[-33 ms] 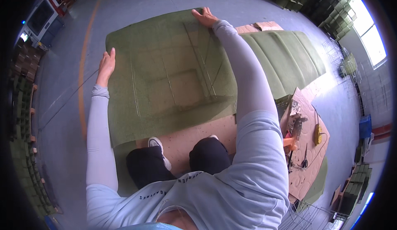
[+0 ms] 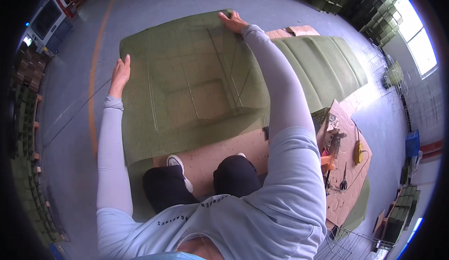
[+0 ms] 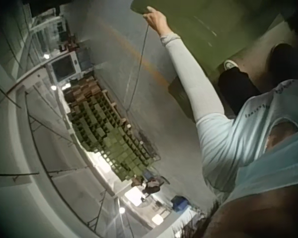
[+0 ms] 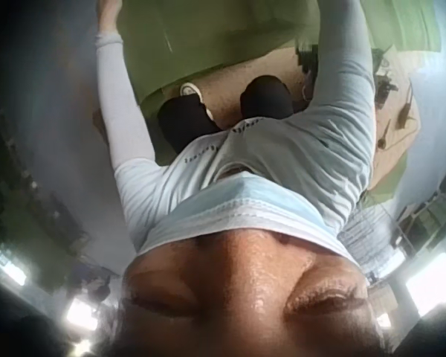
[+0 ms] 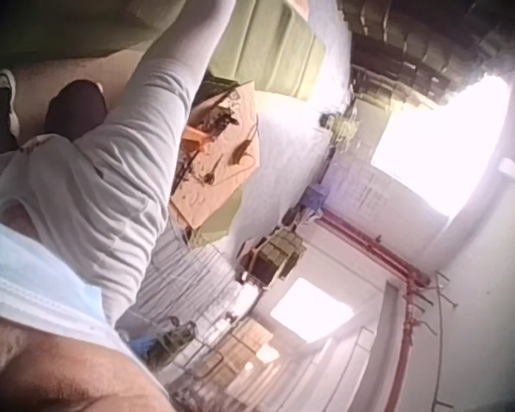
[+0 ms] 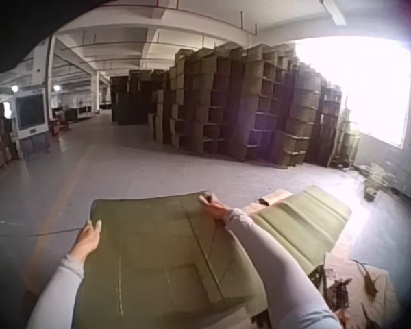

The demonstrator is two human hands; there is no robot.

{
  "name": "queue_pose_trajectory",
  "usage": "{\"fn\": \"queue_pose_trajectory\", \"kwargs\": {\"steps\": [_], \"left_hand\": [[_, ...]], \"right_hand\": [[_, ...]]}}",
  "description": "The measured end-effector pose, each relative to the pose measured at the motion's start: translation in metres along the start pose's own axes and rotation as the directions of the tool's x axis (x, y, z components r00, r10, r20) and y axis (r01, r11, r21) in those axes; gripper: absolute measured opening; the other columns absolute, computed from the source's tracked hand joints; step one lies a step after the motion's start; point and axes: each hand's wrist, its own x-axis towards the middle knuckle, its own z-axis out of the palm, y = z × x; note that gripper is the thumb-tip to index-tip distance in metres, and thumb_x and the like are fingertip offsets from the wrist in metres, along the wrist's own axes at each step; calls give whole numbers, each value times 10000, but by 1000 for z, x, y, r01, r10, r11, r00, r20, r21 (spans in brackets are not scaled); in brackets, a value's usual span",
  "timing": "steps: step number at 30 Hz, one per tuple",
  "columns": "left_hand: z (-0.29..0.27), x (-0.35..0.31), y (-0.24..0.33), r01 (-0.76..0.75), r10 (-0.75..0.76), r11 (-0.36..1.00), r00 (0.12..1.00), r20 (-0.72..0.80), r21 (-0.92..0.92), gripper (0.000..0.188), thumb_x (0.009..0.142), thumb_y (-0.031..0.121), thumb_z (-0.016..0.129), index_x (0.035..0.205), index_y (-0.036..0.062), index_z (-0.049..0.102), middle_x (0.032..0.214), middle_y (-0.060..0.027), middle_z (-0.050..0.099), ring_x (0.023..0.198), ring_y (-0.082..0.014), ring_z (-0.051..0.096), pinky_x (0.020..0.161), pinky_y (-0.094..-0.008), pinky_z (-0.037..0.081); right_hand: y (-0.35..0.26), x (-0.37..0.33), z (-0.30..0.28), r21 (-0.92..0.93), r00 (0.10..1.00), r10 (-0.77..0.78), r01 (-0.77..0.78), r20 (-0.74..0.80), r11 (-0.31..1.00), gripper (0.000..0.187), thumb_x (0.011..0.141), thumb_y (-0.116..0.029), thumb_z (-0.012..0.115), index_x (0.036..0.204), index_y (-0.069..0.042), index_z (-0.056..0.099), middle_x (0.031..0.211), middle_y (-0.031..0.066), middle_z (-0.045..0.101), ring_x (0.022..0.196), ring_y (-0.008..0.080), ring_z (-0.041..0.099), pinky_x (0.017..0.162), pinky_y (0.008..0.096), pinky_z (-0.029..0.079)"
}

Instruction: Apply adhesive to foam padding and wrap it with green fabric, smoothing the surface by hand.

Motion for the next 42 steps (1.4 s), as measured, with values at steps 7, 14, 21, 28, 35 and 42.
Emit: {"fn": "queue_pose_trajectory", "kwargs": {"steps": [7,14,21,28,35,42], "left_hand": [[-11,6,-23,41,-41,999,999,11,-22,713,928,539,320,1173,-119,449,1173,-351,513,1142,-447,488,968,-453,384],[10,26,-31,-6,7,1000,1000,27,-30,769,911,581,319,1201,-123,431,1197,-367,486,1162,-443,475,978,-450,378],[7,35,-46,-4,4,1000,1000,-4,-8,806,900,607,317,1233,-123,400,1252,-352,456,1204,-444,437,1014,-439,347],[5,27,-50,-41,41,999,999,-11,-4,815,899,608,331,1268,-118,364,1274,-351,437,1214,-441,429,1017,-446,342],[0,32,-74,-118,115,976,993,-27,-182,757,907,567,398,1102,-149,545,1158,-322,549,1169,-363,506,974,-367,377],[14,35,-83,17,45,914,989,143,-406,738,911,559,421,1036,-151,578,1033,-234,622,1017,-267,574,885,-355,415]], "right_hand": [[23,-140,-29,-2,920,-378,380,106,925,861,907,-630,303,1359,101,255,1432,281,260,1346,382,258,1095,387,237],[19,-197,-30,173,946,-277,249,168,953,740,955,-513,322,1432,31,172,1488,228,188,1391,283,192,1129,303,143],[0,-284,-8,-148,958,-240,218,-154,965,797,937,-558,301,1404,80,206,1460,272,218,1378,340,206,1117,400,185],[-21,-299,-13,-349,915,-324,231,-238,908,820,907,-603,334,1393,54,264,1461,226,259,1383,311,213,1116,473,154],[-43,-312,15,-518,795,-550,369,-254,772,753,883,-596,398,1240,61,482,1293,217,493,1245,342,430,1059,436,306],[-29,-306,0,-174,840,-524,500,-142,848,755,889,-606,381,1288,31,451,1360,170,448,1277,314,404,1075,455,269]]}}
